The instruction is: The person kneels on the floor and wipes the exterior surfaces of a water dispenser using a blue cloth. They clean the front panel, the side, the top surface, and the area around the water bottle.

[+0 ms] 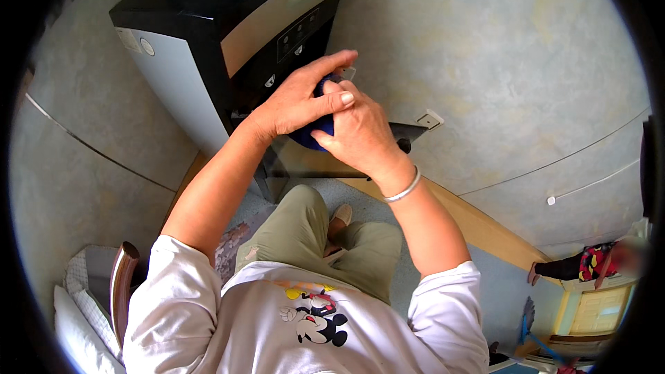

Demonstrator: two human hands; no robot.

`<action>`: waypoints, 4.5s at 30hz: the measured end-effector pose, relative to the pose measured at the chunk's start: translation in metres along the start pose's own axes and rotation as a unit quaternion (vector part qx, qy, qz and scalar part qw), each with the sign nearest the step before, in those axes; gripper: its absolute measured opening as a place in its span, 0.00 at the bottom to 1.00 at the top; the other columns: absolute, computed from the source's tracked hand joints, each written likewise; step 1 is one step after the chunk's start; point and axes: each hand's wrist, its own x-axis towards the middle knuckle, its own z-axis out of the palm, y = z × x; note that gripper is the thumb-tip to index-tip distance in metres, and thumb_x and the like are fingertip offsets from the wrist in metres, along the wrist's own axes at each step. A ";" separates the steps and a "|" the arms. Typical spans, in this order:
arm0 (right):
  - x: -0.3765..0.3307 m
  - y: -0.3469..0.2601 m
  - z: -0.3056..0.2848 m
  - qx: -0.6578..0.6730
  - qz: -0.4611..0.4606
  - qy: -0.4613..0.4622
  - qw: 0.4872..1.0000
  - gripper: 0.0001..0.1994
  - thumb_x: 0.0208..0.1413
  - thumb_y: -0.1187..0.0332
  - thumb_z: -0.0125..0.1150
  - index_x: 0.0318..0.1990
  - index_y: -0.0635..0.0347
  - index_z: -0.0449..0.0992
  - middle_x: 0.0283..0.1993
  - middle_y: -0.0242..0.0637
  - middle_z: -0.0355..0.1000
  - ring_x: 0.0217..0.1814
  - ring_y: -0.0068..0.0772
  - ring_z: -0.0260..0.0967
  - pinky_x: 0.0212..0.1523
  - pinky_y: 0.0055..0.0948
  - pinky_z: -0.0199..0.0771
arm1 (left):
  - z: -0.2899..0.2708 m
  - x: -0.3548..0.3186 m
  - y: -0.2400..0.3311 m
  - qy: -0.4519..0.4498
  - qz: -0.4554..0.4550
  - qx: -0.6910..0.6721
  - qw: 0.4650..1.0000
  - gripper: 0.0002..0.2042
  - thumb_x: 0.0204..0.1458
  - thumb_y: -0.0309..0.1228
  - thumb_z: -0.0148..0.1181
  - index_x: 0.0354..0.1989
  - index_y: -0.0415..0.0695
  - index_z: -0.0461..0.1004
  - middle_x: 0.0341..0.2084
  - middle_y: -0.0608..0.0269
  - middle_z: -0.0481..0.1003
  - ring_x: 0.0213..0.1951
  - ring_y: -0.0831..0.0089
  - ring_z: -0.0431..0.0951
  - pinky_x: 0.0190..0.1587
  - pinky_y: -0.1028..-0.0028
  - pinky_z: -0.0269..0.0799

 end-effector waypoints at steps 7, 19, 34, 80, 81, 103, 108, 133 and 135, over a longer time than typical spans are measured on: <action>-0.006 0.051 -0.033 0.346 0.072 -0.112 0.929 0.27 0.40 0.66 0.67 0.49 0.64 0.66 0.49 0.48 0.66 0.49 0.41 0.67 0.47 0.33 0.69 | -0.004 0.000 0.000 -0.077 -0.010 0.014 0.997 0.39 0.34 0.49 0.69 0.54 0.41 0.63 0.45 0.56 0.70 0.49 0.66 0.69 0.55 0.69 0.60; -0.061 0.105 -0.033 0.267 0.303 0.014 0.915 0.19 0.56 0.58 0.51 0.27 0.69 0.75 0.22 0.40 0.72 0.24 0.29 0.69 0.30 0.28 0.70 | 0.011 -0.012 0.028 -0.003 0.214 0.374 0.903 0.20 0.34 0.39 0.66 0.40 0.49 0.76 0.46 0.56 0.67 0.48 0.55 0.67 0.52 0.62 0.62; -0.062 0.090 -0.009 0.064 0.340 0.108 0.932 0.16 0.59 0.59 0.43 0.32 0.58 0.75 0.27 0.44 0.73 0.33 0.49 0.70 0.34 0.40 0.68 | 0.053 0.013 0.050 -0.209 0.026 0.495 0.843 0.33 0.29 0.37 0.69 0.50 0.45 0.68 0.38 0.54 0.74 0.41 0.58 0.74 0.42 0.67 0.69; -0.060 0.099 0.001 0.005 0.277 0.175 0.945 0.14 0.59 0.60 0.43 0.32 0.58 0.73 0.25 0.46 0.72 0.30 0.51 0.69 0.30 0.42 0.67 | 0.073 -0.034 -0.027 -0.110 0.415 0.686 0.587 0.19 0.40 0.36 0.50 0.40 0.42 0.75 0.49 0.63 0.68 0.53 0.64 0.62 0.42 0.72 0.61; -0.059 0.098 0.001 0.003 0.284 0.167 0.944 0.14 0.59 0.60 0.43 0.31 0.58 0.73 0.25 0.45 0.72 0.29 0.51 0.69 0.30 0.42 0.67 | 0.063 -0.041 -0.029 -0.136 0.419 0.683 0.582 0.19 0.40 0.36 0.50 0.39 0.41 0.75 0.48 0.62 0.68 0.52 0.63 0.62 0.41 0.72 0.61; -0.053 0.092 -0.005 0.012 0.287 0.131 0.949 0.14 0.58 0.60 0.44 0.31 0.58 0.74 0.25 0.44 0.71 0.29 0.50 0.69 0.30 0.42 0.67 | 0.089 -0.053 -0.060 -0.118 0.350 0.645 0.669 0.12 0.41 0.35 0.51 0.31 0.44 0.75 0.39 0.63 0.70 0.53 0.63 0.61 0.45 0.71 0.61; -0.050 0.097 0.000 0.031 0.291 0.138 0.946 0.15 0.59 0.59 0.43 0.31 0.57 0.74 0.24 0.43 0.71 0.29 0.50 0.69 0.30 0.42 0.67 | 0.133 -0.038 -0.094 -0.067 0.362 0.613 0.699 0.12 0.41 0.34 0.51 0.33 0.45 0.75 0.38 0.65 0.69 0.52 0.63 0.61 0.46 0.71 0.61; -0.024 0.122 0.008 0.053 0.315 0.092 0.943 0.17 0.59 0.58 0.41 0.33 0.58 0.75 0.29 0.45 0.72 0.35 0.50 0.69 0.35 0.41 0.67 | 0.056 -0.114 -0.142 -0.323 0.322 0.695 0.556 0.15 0.41 0.34 0.51 0.37 0.44 0.76 0.43 0.63 0.72 0.55 0.63 0.62 0.52 0.68 0.55; -0.026 0.120 0.007 0.055 0.305 0.089 0.947 0.17 0.59 0.58 0.41 0.33 0.58 0.74 0.29 0.45 0.72 0.35 0.50 0.69 0.36 0.41 0.67 | 0.033 -0.129 -0.135 -0.294 0.320 0.688 0.581 0.14 0.39 0.34 0.51 0.35 0.46 0.76 0.41 0.64 0.72 0.54 0.63 0.63 0.50 0.69 0.57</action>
